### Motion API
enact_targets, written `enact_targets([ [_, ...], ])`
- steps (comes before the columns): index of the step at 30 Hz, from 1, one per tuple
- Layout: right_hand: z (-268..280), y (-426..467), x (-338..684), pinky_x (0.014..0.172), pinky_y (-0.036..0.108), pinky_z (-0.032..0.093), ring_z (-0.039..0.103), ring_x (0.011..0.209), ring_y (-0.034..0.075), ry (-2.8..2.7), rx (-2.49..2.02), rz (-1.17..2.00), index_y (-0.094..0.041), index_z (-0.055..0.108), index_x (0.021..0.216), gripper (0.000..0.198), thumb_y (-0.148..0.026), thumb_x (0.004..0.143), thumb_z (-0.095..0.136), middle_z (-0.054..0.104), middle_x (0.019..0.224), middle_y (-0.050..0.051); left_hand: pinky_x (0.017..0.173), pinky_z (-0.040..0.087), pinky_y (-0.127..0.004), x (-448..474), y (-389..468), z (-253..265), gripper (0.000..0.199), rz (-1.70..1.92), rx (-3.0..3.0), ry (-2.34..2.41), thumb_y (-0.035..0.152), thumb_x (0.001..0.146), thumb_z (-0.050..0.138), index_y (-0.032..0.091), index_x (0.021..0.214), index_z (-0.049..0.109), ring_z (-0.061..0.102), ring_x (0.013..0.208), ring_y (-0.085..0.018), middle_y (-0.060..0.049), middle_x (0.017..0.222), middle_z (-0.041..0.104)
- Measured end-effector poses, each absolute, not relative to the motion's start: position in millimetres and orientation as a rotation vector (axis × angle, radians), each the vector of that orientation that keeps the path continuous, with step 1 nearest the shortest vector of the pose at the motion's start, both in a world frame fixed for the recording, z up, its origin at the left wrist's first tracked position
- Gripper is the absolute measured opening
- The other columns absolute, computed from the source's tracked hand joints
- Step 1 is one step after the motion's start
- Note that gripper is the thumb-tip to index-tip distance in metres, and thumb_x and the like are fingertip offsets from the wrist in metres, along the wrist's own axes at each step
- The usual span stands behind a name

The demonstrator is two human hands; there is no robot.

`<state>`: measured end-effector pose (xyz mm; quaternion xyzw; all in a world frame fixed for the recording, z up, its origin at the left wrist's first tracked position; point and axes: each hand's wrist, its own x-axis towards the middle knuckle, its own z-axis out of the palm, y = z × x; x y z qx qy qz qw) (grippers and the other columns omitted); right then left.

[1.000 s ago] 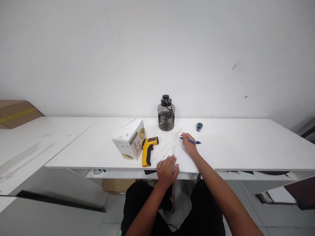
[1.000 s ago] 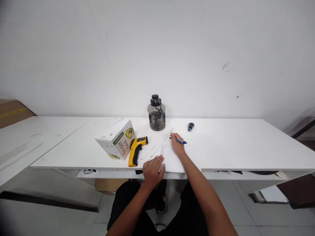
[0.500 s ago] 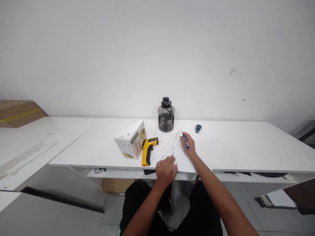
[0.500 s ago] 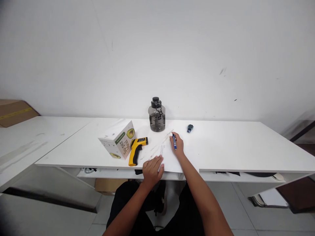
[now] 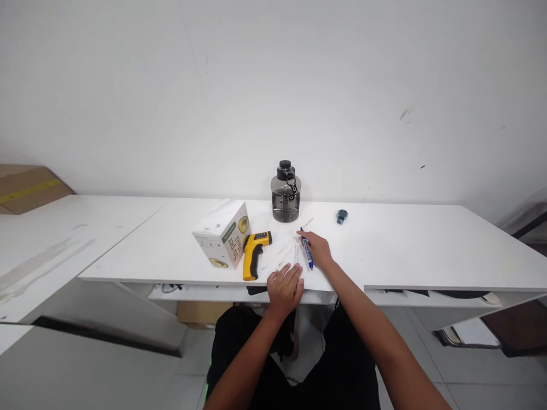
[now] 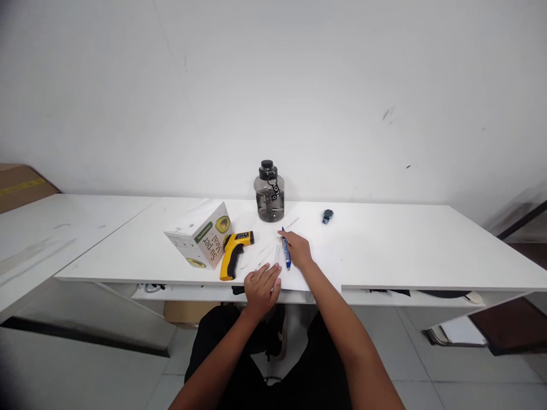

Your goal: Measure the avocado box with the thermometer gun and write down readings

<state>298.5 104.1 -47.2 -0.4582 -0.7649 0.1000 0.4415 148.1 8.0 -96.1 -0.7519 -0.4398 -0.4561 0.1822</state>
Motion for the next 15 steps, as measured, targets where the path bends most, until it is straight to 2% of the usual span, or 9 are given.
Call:
enact_targets([
  [7, -46.1, 102.8, 295.9, 0.082, 0.027, 0.049, 0.064, 0.096, 0.018, -2.13, -1.191, 0.099, -0.023, 0.062, 0.121, 0.038, -0.012, 0.09, 0.043, 0.069, 0.108, 0.004, 0.101, 0.023, -0.041, 148.3, 2.0, -122.9, 0.038, -1.305, -2.103, -1.28, 0.034, 0.09, 0.043, 0.023, 0.123, 0.058, 0.056, 0.107, -0.023, -0.005, 0.114, 0.068],
  [11, -44.4, 102.9, 294.9, 0.077, 0.026, 0.048, 0.063, 0.094, 0.018, -2.208, -1.259, 0.052, -0.025, 0.062, 0.122, 0.039, -0.011, 0.089, 0.045, 0.069, 0.105, 0.004, 0.105, 0.02, -0.041, 148.3, 4.9, -131.5, 0.044, -1.33, -2.082, -1.244, 0.046, 0.088, 0.046, 0.023, 0.125, 0.056, 0.055, 0.106, -0.024, -0.005, 0.111, 0.069],
  [15, -42.5, 102.6, 293.7, 0.074, 0.025, 0.047, 0.062, 0.091, 0.018, -2.253, -1.312, 0.024, -0.026, 0.062, 0.121, 0.039, -0.011, 0.089, 0.046, 0.068, 0.102, 0.004, 0.105, 0.021, -0.039, 149.8, 8.5, -134.8, 0.049, -1.354, -2.022, -1.226, 0.046, 0.086, 0.051, 0.023, 0.129, 0.053, 0.056, 0.104, -0.023, -0.006, 0.107, 0.07],
])
